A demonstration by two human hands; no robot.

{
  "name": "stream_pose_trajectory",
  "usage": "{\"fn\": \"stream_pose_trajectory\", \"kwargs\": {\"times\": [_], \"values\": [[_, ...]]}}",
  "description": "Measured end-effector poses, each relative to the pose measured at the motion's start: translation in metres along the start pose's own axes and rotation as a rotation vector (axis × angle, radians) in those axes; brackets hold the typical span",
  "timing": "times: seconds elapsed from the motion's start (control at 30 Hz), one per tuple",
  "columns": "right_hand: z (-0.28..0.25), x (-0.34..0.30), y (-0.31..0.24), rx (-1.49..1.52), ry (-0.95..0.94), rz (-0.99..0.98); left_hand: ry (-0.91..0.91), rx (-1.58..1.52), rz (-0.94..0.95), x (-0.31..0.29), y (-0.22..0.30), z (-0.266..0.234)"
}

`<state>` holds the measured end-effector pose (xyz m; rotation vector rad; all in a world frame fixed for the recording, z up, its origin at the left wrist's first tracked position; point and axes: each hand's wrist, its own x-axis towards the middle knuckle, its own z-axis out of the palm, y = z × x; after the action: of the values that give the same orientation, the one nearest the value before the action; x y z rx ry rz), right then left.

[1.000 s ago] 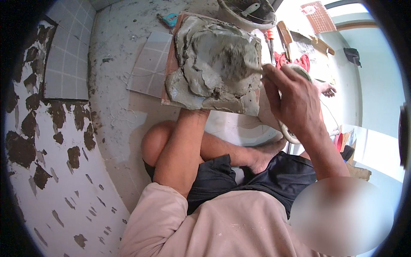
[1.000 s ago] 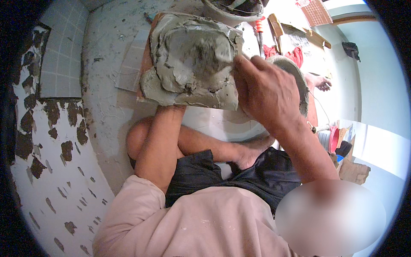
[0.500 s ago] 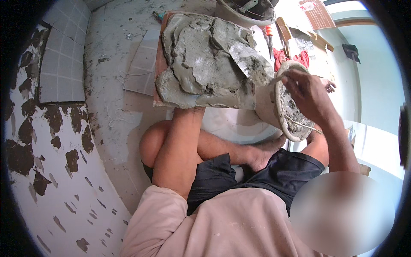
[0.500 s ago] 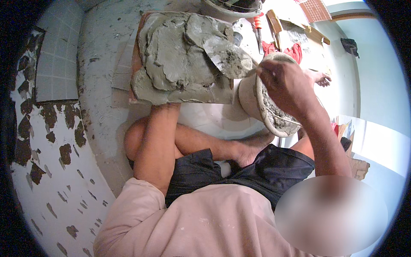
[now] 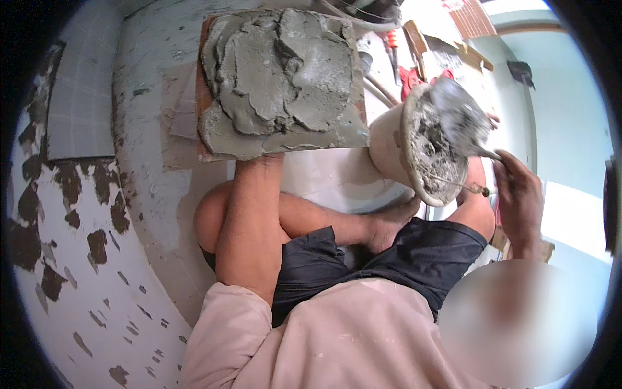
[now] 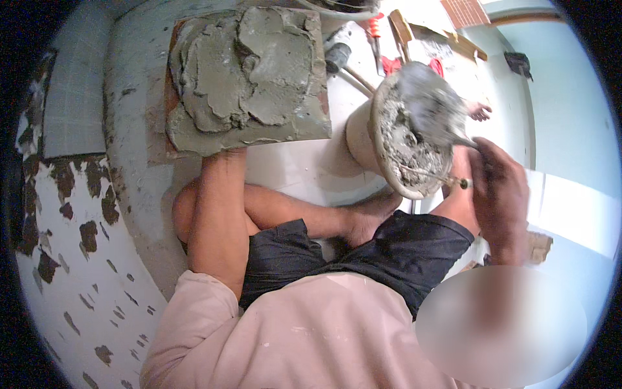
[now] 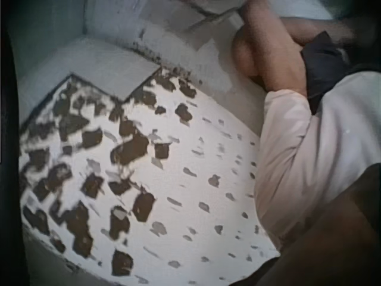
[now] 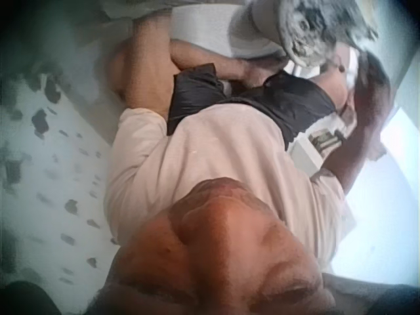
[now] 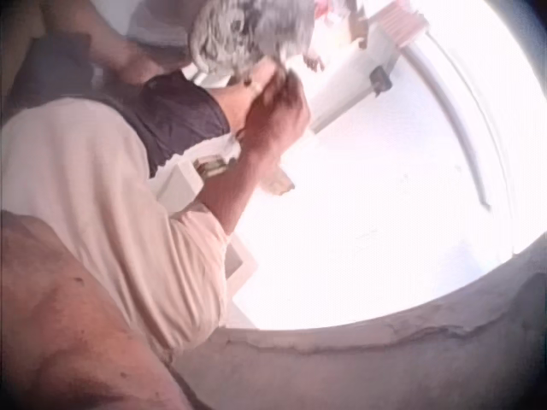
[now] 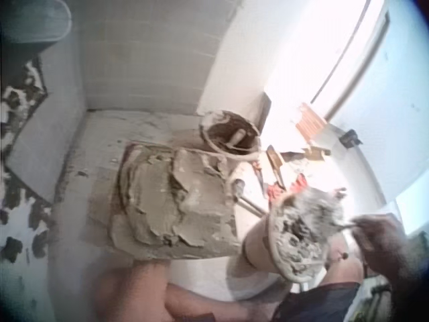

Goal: The person mixes mortar in a bucket with a trowel, adds water from a smaller container, spreads the mortar onto the back of a tile, and presses the tile onto a wall while tapping it with a rubber mallet.

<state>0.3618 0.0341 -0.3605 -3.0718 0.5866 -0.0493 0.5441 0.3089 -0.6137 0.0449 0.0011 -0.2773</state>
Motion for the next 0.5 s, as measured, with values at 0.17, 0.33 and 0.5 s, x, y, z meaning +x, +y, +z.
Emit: {"fn": "stream_pose_trajectory", "kwargs": {"times": [0.17, 0.33, 0.5], "values": [[-0.032, 0.015, 0.064, -0.428, -0.092, -0.176, -0.032, 0.016, 0.096, 0.005, 0.014, 0.002], [0.013, 0.016, -0.048, 0.249, 0.037, -0.359, -0.068, 0.031, 0.170, 0.006, 0.033, 0.019], [0.096, -0.024, -0.174, 1.299, -0.367, 0.170, -0.064, 0.032, 0.256, -0.003, 0.056, 0.013]]}}
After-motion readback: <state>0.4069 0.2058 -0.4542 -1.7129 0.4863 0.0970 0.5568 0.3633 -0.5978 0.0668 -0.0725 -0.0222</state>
